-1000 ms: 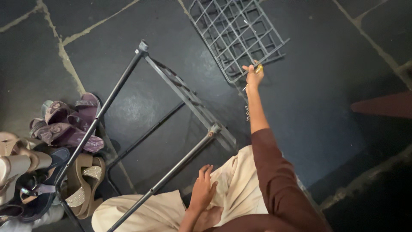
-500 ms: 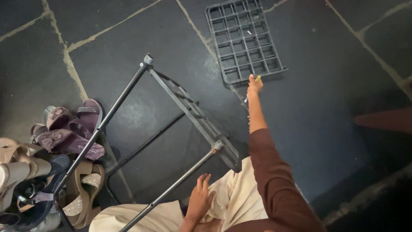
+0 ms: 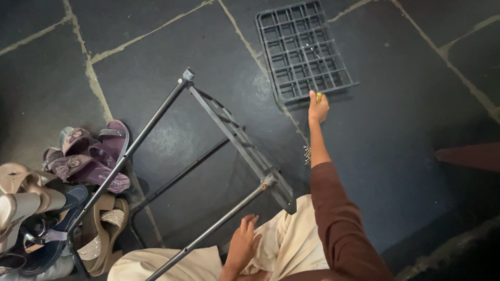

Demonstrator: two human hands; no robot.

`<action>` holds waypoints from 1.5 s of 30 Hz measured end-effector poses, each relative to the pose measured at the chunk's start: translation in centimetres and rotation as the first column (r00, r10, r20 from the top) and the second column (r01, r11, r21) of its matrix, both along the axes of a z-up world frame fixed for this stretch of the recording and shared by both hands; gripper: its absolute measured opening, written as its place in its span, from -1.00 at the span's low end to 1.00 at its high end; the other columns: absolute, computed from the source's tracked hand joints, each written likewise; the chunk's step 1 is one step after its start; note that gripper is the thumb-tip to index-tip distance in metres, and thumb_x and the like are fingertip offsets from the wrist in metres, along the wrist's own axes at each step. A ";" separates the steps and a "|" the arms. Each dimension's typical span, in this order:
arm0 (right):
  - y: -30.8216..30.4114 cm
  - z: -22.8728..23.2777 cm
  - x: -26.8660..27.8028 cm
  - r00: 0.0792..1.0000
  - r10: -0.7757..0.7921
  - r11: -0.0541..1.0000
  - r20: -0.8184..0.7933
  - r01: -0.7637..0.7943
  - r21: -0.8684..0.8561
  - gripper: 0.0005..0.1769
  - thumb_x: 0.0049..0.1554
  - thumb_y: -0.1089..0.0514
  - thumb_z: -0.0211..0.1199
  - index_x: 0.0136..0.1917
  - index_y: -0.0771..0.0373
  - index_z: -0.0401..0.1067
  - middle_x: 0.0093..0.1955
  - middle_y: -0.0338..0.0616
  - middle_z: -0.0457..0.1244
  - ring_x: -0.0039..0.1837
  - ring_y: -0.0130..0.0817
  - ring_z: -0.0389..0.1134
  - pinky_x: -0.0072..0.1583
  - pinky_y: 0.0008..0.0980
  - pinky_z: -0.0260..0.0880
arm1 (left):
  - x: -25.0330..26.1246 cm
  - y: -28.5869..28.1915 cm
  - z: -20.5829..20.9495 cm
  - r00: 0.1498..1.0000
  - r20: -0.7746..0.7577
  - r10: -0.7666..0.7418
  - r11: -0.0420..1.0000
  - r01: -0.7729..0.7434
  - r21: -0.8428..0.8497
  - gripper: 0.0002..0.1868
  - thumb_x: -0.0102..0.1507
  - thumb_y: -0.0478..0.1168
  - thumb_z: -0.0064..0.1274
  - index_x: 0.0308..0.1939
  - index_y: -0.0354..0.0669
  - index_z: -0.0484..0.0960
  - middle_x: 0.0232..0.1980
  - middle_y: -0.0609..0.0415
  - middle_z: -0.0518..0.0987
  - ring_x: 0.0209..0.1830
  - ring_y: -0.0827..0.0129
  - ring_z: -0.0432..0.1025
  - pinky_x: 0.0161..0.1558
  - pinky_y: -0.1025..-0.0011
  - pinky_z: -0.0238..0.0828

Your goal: The person sits on the floor and assembles a metal wire rack using a screwdriver. They insert screws into the frame joints and tighten them to secure the structure.

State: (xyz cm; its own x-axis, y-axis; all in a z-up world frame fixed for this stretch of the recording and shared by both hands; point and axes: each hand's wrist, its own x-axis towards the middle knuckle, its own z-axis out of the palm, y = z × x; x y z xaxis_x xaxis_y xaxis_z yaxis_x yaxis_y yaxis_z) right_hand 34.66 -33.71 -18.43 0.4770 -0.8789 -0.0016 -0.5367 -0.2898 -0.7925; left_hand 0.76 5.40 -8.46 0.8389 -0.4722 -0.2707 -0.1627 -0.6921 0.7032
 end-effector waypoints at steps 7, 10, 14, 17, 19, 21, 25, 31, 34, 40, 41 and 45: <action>-1.1 -0.8 -0.9 0.942 0.210 0.943 -0.261 -0.266 -0.201 -0.38 0.17 -0.48 0.11 0.30 -0.11 0.47 -0.06 0.05 0.40 0.01 0.22 0.40 -0.02 0.16 0.38 | 0.4 0.4 -2.2 0.961 0.272 0.047 0.984 -0.092 0.152 -0.19 0.08 -0.24 0.25 0.38 -0.31 0.29 0.44 -0.19 0.27 0.38 -0.12 0.25 0.20 0.06 0.24; -1.6 -0.8 -1.4 0.826 0.256 0.816 -0.502 -0.464 -0.346 -0.36 0.27 -0.42 0.04 0.50 -0.16 0.29 -0.12 0.05 0.40 -0.07 0.17 0.44 -0.06 0.11 0.40 | 1.0 1.5 -4.5 0.934 0.353 0.061 0.938 -0.174 0.299 -0.09 0.03 -0.21 0.26 0.43 -0.32 0.25 0.50 -0.23 0.24 0.42 -0.19 0.19 0.23 0.00 0.20; -2.1 -0.6 -2.3 0.687 0.270 0.674 -0.675 -0.635 -0.377 -0.28 0.29 -0.34 0.04 0.63 -0.13 0.14 -0.16 0.01 0.42 -0.11 0.04 0.48 -0.06 -0.01 0.43 | 2.1 3.2 -7.6 0.923 0.374 0.093 0.913 -0.229 0.338 -0.21 0.12 -0.26 0.17 0.43 -0.27 0.26 0.41 -0.08 0.36 0.35 -0.02 0.27 0.25 0.13 0.26; -2.1 -0.3 -3.1 0.691 0.259 0.678 -0.675 -0.628 -0.383 -0.29 0.29 -0.33 0.06 0.61 -0.12 0.16 -0.14 0.01 0.42 -0.11 0.05 0.48 -0.08 -0.01 0.44 | 2.4 4.3 -9.5 0.943 0.328 0.060 0.877 -0.207 0.434 -0.31 0.16 -0.33 0.06 0.41 -0.17 0.33 0.19 -0.01 0.46 0.24 0.08 0.36 0.22 0.16 0.31; -1.9 0.0 -3.8 0.685 0.251 0.674 -0.684 -0.631 -0.384 -0.29 0.27 -0.33 0.06 0.61 -0.12 0.16 -0.15 0.01 0.42 -0.12 0.05 0.48 -0.09 0.00 0.43 | 2.7 5.1 -10.5 0.942 0.328 0.064 0.866 -0.216 0.450 -0.45 0.21 -0.35 0.00 0.31 -0.13 0.42 0.09 0.01 0.49 0.17 0.10 0.39 0.17 0.16 0.34; -1.7 0.4 -4.9 0.677 0.254 0.672 -0.691 -0.637 -0.378 -0.30 0.27 -0.33 0.06 0.59 -0.15 0.17 -0.14 0.01 0.42 -0.12 0.05 0.48 -0.09 0.01 0.43 | 3.5 5.8 -11.6 0.912 0.394 0.117 0.885 -0.275 0.374 -0.65 0.27 -0.35 -0.04 0.15 -0.14 0.52 0.07 0.01 0.50 0.11 0.07 0.41 0.11 0.12 0.38; -1.3 1.8 -8.3 0.649 0.261 0.660 -0.715 -0.660 -0.359 -0.33 0.27 -0.34 0.05 0.58 -0.20 0.19 -0.12 0.00 0.43 -0.10 0.05 0.48 -0.06 0.02 0.44 | 3.7 6.9 -12.8 0.887 0.430 0.167 0.905 -0.311 0.291 -0.66 0.20 -0.35 -0.02 0.07 -0.23 0.55 0.03 -0.04 0.50 0.08 -0.01 0.41 0.05 0.11 0.42; -0.7 4.3 -14.7 0.645 0.310 0.671 -0.699 -0.669 -0.320 -0.52 0.32 -0.34 0.05 0.37 -0.18 0.45 -0.08 -0.03 0.44 -0.02 0.08 0.48 -0.02 0.04 0.47 | 2.6 7.4 -12.2 0.865 0.444 0.233 0.925 -0.338 0.174 -0.61 0.13 -0.34 0.06 0.06 -0.24 0.57 0.02 -0.08 0.52 -0.02 -0.07 0.42 -0.08 0.06 0.43; -0.1 5.6 -17.1 0.682 0.327 0.695 -0.654 -0.642 -0.322 -0.54 0.25 -0.35 0.10 0.28 -0.20 0.53 -0.10 -0.01 0.43 -0.03 0.13 0.47 -0.01 0.08 0.46 | 2.0 8.0 -11.5 0.873 0.423 0.242 0.930 -0.333 0.156 -0.67 0.17 -0.38 0.08 0.03 -0.20 0.58 0.02 -0.06 0.53 -0.05 -0.05 0.43 -0.11 0.05 0.44; 0.0 8.4 -19.7 0.706 0.347 0.772 -0.618 -0.589 -0.239 -0.52 0.17 -0.42 0.20 0.10 -0.13 0.62 -0.01 0.05 0.44 0.07 0.16 0.46 0.07 0.08 0.46 | -0.2 10.0 -10.7 0.885 0.401 0.237 0.929 -0.327 0.175 -0.74 0.10 -0.41 0.12 -0.13 -0.15 0.62 -0.04 -0.10 0.53 -0.07 -0.08 0.44 -0.12 0.02 0.43; 0.0 8.8 -20.0 0.709 0.342 0.785 -0.616 -0.576 -0.227 -0.51 0.17 -0.43 0.20 0.07 -0.11 0.64 0.01 0.06 0.44 0.09 0.15 0.46 0.10 0.07 0.46 | -0.8 10.5 -10.6 0.885 0.396 0.244 0.926 -0.334 0.175 -0.74 0.10 -0.39 0.13 -0.13 -0.15 0.62 -0.05 -0.11 0.53 -0.08 -0.09 0.45 -0.13 0.01 0.42; 0.1 9.9 -20.6 0.717 0.328 0.835 -0.615 -0.524 -0.166 -0.39 0.15 -0.48 0.22 -0.01 0.06 0.64 0.03 0.08 0.43 0.12 0.17 0.43 0.12 0.08 0.43 | -2.0 11.5 -9.2 0.930 0.236 0.280 0.935 -0.320 0.151 -0.78 0.18 -0.28 0.17 -0.09 -0.12 0.63 -0.03 -0.07 0.58 0.00 -0.03 0.49 0.00 0.08 0.43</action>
State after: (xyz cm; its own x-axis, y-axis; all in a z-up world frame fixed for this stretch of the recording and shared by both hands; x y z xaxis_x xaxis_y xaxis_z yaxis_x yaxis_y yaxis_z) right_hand 14.08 -33.63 -8.56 0.8020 -0.5784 -0.1489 -0.5969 -0.7676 -0.2334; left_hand -1.27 16.93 -17.66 0.9800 -0.1480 -0.1328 -0.0554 -0.8447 0.5324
